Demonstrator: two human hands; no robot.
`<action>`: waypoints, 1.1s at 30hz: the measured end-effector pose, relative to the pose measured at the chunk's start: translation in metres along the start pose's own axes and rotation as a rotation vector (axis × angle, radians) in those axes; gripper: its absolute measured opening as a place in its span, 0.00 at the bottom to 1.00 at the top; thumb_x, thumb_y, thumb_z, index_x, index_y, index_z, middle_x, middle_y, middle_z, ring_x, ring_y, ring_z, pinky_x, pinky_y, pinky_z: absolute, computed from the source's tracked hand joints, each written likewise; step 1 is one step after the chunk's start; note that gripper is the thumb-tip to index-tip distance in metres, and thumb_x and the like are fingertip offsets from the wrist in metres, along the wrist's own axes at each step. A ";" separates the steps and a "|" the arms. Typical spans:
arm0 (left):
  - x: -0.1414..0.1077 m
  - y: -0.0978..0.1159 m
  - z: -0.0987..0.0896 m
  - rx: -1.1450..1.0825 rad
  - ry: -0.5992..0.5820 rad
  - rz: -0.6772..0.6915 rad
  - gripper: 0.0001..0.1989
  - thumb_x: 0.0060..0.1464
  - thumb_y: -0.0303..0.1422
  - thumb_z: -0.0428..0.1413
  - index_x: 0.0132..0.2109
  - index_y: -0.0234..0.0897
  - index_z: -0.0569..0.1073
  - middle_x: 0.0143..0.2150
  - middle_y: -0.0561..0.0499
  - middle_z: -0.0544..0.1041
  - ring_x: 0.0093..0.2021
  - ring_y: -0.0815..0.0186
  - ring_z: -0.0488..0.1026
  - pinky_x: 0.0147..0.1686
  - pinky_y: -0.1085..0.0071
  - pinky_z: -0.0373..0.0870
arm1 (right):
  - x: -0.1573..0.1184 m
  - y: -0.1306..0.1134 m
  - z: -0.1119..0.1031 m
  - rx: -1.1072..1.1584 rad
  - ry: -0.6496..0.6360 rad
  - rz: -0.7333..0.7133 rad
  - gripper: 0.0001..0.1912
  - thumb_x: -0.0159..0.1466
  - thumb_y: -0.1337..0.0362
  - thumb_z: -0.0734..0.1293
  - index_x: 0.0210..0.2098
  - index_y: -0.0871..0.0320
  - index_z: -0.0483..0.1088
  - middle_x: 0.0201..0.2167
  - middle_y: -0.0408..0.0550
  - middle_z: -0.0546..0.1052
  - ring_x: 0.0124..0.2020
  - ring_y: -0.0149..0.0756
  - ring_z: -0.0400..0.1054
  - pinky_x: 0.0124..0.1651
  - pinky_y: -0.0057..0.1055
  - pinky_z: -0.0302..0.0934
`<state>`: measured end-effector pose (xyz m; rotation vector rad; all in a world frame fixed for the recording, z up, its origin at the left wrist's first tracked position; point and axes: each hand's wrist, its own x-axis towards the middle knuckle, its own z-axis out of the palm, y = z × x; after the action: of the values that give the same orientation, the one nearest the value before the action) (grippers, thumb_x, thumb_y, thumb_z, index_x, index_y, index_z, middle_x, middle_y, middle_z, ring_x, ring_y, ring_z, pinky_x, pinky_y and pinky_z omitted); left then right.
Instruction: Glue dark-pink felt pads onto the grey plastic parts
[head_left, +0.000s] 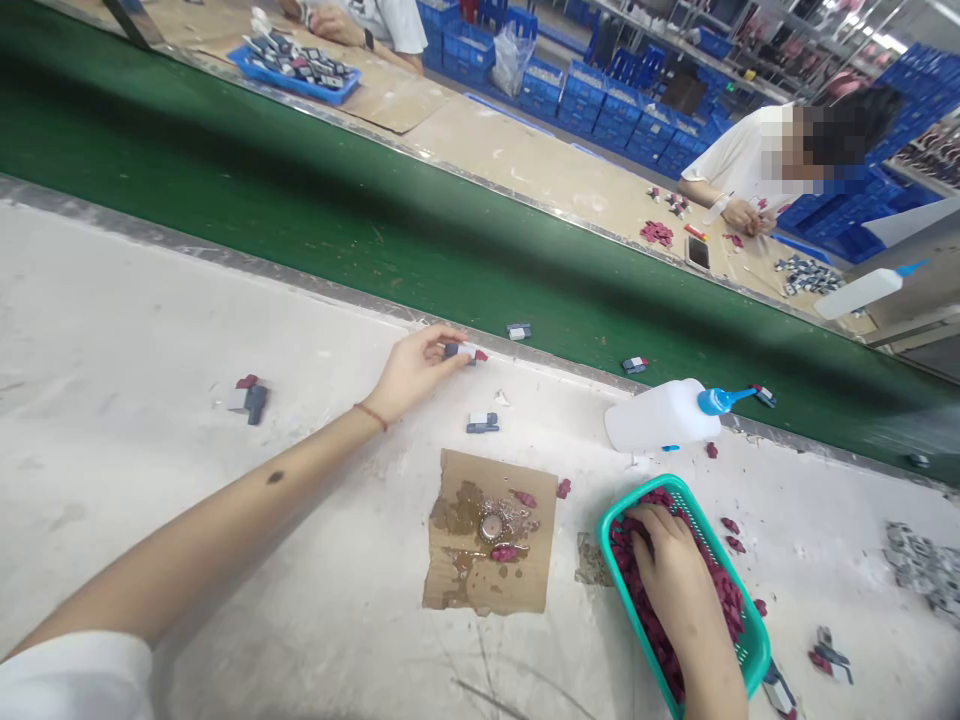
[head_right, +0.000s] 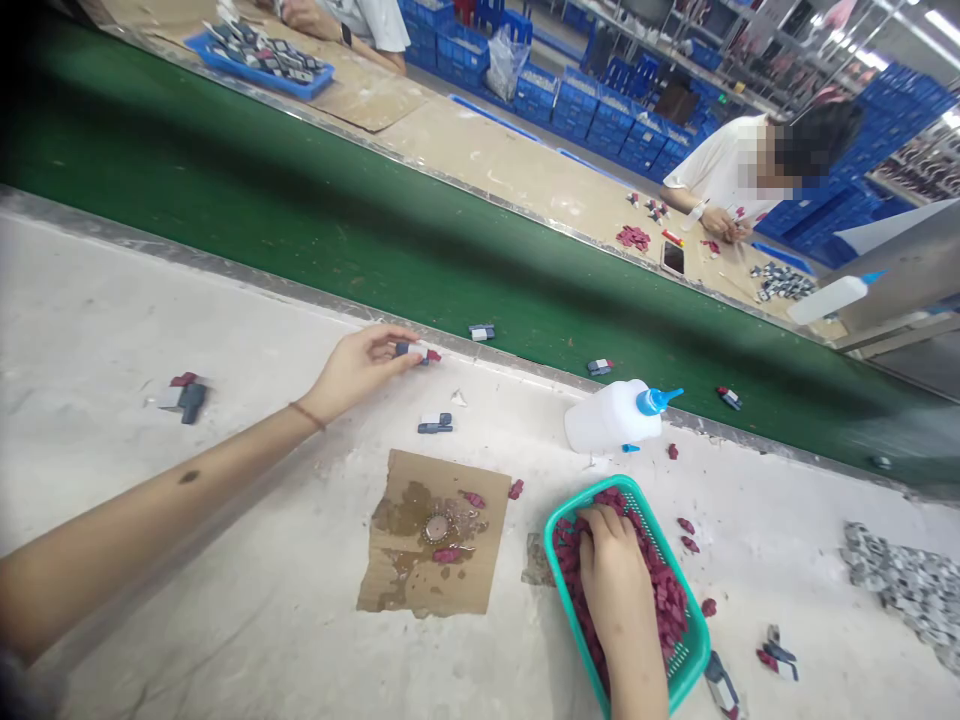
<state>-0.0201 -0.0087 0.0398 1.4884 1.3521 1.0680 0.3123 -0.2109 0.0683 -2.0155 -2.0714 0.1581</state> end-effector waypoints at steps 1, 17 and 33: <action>0.016 -0.004 0.004 0.095 0.009 0.040 0.12 0.53 0.35 0.59 0.44 0.35 0.74 0.43 0.44 0.80 0.38 0.60 0.76 0.40 0.66 0.73 | 0.000 0.001 0.004 -0.010 -0.005 -0.012 0.13 0.62 0.73 0.57 0.36 0.55 0.72 0.37 0.53 0.78 0.38 0.49 0.70 0.43 0.45 0.64; 0.070 0.027 0.105 0.378 -0.312 0.281 0.17 0.56 0.23 0.51 0.53 0.31 0.73 0.49 0.38 0.73 0.55 0.50 0.67 0.58 0.54 0.61 | 0.007 -0.019 -0.025 0.918 0.030 0.491 0.23 0.55 0.47 0.74 0.42 0.57 0.79 0.30 0.50 0.82 0.31 0.41 0.76 0.36 0.38 0.73; -0.068 0.029 0.015 -0.496 -0.364 -0.420 0.23 0.46 0.43 0.67 0.45 0.36 0.72 0.30 0.50 0.79 0.30 0.66 0.75 0.26 0.74 0.63 | 0.022 -0.107 0.003 0.963 -0.153 0.241 0.16 0.61 0.50 0.69 0.27 0.56 0.70 0.19 0.42 0.73 0.19 0.31 0.65 0.22 0.25 0.60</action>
<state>-0.0014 -0.0785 0.0593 0.9214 0.9882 0.7431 0.2077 -0.1932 0.0944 -1.6087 -1.3524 1.1307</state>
